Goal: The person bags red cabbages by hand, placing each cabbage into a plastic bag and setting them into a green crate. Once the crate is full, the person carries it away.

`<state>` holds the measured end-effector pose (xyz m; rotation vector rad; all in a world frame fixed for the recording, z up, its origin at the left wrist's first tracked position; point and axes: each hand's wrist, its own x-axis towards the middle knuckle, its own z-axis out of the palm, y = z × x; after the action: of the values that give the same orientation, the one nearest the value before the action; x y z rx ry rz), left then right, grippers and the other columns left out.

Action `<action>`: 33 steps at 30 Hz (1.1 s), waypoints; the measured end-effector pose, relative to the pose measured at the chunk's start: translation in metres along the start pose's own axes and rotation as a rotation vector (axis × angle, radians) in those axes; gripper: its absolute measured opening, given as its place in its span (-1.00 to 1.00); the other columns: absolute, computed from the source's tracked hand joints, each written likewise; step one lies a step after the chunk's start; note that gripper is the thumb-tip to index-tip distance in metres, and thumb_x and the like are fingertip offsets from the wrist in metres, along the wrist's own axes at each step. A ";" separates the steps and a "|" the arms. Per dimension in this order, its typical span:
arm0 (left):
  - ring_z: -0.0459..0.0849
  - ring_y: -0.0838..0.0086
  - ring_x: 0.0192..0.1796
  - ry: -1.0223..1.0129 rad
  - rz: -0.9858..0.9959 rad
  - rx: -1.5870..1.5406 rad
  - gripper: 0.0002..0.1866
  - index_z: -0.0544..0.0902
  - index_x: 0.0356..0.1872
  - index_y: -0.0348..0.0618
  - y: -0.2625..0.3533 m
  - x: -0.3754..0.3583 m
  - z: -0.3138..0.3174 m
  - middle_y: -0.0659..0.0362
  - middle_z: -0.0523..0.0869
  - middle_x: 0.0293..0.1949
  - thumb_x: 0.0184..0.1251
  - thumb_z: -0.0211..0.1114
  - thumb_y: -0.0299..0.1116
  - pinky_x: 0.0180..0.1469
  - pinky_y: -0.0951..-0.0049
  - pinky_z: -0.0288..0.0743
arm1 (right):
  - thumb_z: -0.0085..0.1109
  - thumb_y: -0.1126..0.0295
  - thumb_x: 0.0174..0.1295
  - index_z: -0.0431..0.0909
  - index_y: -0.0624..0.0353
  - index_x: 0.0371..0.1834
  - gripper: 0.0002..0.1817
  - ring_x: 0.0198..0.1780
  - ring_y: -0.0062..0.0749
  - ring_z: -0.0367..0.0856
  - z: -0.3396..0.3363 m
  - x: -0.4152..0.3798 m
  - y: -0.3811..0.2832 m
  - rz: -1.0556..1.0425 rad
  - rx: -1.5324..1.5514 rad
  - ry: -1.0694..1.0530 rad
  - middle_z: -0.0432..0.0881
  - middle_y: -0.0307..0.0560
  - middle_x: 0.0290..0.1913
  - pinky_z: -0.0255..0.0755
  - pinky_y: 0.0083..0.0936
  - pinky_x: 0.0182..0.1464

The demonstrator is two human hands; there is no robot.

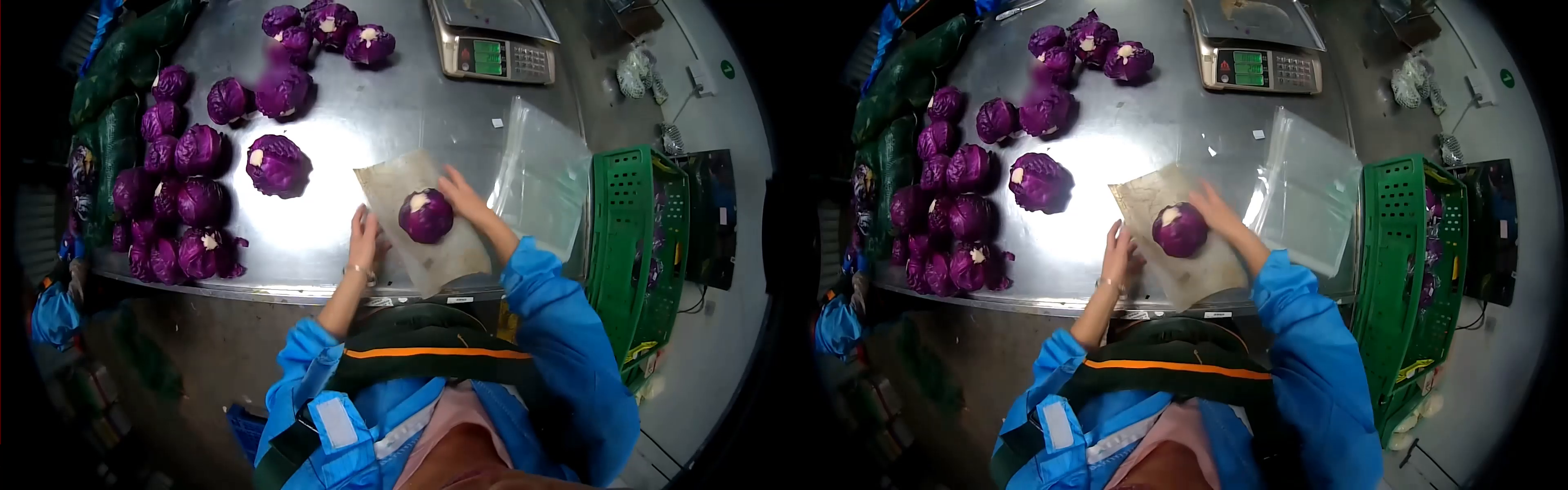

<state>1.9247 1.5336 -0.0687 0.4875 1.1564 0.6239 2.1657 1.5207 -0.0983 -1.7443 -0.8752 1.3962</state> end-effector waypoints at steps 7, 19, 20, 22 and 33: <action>0.24 -0.10 0.27 -0.092 0.838 1.001 -0.18 0.08 0.33 -0.35 -0.044 0.028 0.060 -0.29 0.18 0.27 0.13 0.28 -0.17 0.27 0.13 0.17 | 0.40 0.12 -0.07 0.22 0.25 0.25 -0.16 0.14 -0.14 0.39 0.014 -0.012 -0.016 -0.312 0.030 -0.129 0.40 0.07 0.11 0.31 -0.33 0.18; 0.49 0.16 -0.05 -0.755 1.109 1.700 -0.62 0.49 -0.03 -0.18 -0.015 0.105 0.104 0.02 0.52 -0.12 0.03 0.19 -0.54 0.03 0.28 0.39 | -0.15 0.16 0.34 0.28 0.23 0.25 -0.50 0.10 -0.23 0.46 -0.118 -0.176 -0.020 0.389 1.235 -0.111 0.47 0.06 0.13 0.31 -0.34 0.22; 0.48 0.17 -0.06 -0.736 1.076 1.710 -0.65 0.49 -0.07 -0.17 -0.019 0.112 0.108 0.03 0.51 -0.13 0.04 0.20 -0.53 0.01 0.29 0.39 | -0.14 0.18 0.33 0.27 0.24 0.26 -0.49 0.09 -0.23 0.47 -0.116 -0.191 -0.024 0.419 1.207 -0.062 0.46 0.07 0.13 0.30 -0.34 0.22; 0.46 0.18 -0.08 -0.688 1.006 1.728 -0.70 0.50 -0.13 -0.14 -0.025 0.125 0.108 0.04 0.48 -0.15 0.04 0.21 -0.51 -0.04 0.30 0.40 | -0.08 0.19 0.27 0.23 0.26 0.29 -0.44 0.10 -0.23 0.45 -0.104 -0.208 -0.017 0.490 1.059 -0.031 0.45 0.08 0.15 0.29 -0.33 0.23; 0.54 0.21 -0.28 -0.329 1.363 0.934 -0.87 0.57 -0.28 -0.16 -0.014 0.066 0.133 0.11 0.59 -0.38 0.12 0.24 -0.51 -0.20 0.31 0.33 | 0.36 0.24 -0.02 0.09 0.30 0.34 -0.12 0.23 -0.24 0.32 -0.056 -0.060 0.011 -0.159 -0.260 0.416 0.32 0.13 0.21 0.18 -0.43 0.27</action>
<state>2.0709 1.5632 -0.0783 2.1776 0.5946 1.0506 2.2105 1.4570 -0.0704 -2.0122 -0.9649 0.8008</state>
